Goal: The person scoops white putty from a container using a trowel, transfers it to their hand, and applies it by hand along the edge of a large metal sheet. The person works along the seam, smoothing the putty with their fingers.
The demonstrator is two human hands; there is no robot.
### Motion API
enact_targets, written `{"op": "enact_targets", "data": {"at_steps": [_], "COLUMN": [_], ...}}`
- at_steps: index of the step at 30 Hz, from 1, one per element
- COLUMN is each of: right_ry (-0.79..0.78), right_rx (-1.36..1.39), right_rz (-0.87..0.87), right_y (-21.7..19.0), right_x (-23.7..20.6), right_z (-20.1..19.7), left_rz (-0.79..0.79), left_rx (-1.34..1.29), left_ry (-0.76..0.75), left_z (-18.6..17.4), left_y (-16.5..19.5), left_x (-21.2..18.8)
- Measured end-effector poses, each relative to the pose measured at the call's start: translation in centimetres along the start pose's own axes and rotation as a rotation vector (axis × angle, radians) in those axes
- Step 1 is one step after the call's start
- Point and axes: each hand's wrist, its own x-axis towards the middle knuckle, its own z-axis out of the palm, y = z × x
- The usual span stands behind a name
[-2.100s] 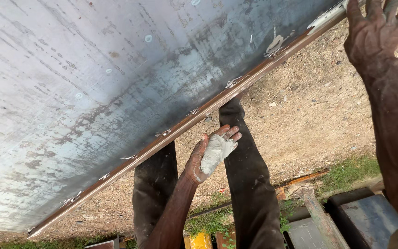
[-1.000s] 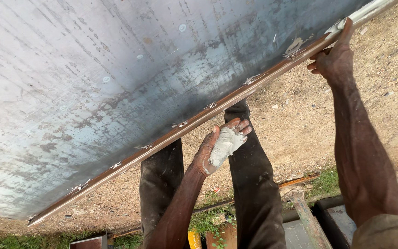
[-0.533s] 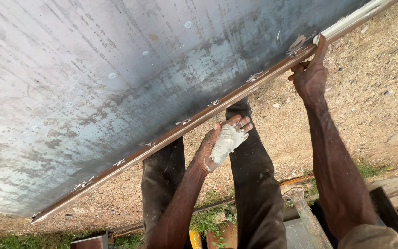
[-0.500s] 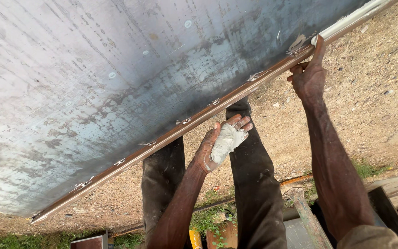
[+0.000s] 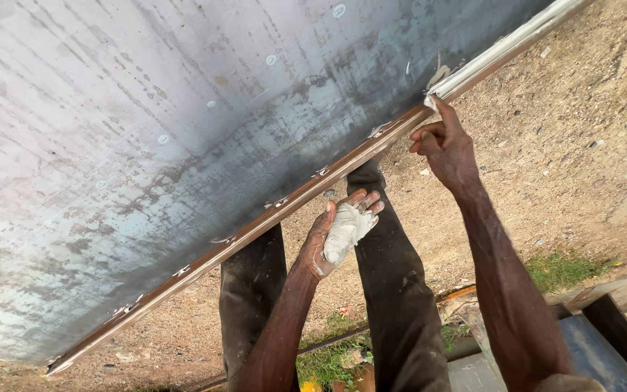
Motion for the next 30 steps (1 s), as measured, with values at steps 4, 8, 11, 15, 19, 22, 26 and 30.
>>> {"op": "enact_targets", "data": {"at_steps": [4, 8, 11, 15, 19, 22, 26, 30], "right_ry": [0.241, 0.393, 0.339, 0.292, 0.231, 0.231, 0.2, 0.124], "right_rx": [0.512, 0.317, -0.356, -0.511, -0.807, -0.793, -0.936, -0.97], "right_rz": [-0.119, -0.156, -0.282, -0.148, 0.011, 0.109, 0.092, -0.086], "right_y": [1.7, 3.3, 3.6, 3.7, 5.3, 6.3, 6.7, 5.9], "right_x": [0.2, 6.1, 9.8, 13.8, 16.1, 17.1, 16.6, 14.9], "right_z": [-8.9, -16.2, -18.8, -19.8, -19.2, -18.7, -19.1, -21.1], "left_rz": [-0.018, -0.025, -0.018, -0.01, 0.011, 0.015, 0.018, 0.018], "left_rx": [0.007, 0.079, 0.029, -0.009, 0.016, 0.001, -0.023, -0.044], "left_ry": [0.046, 0.067, 0.046, 0.081, 0.107, 0.114, 0.118, 0.112], "left_z": [-0.1, -0.1, 0.1, 0.5, 1.0, 1.0, 0.8, 0.6], "left_y": [-0.6, -1.1, -1.3, -1.4, -1.7, -1.9, -2.2, -2.5], "left_x": [0.6, 1.0, 1.5, 2.2, 2.7, 3.1, 3.4, 3.4]}}
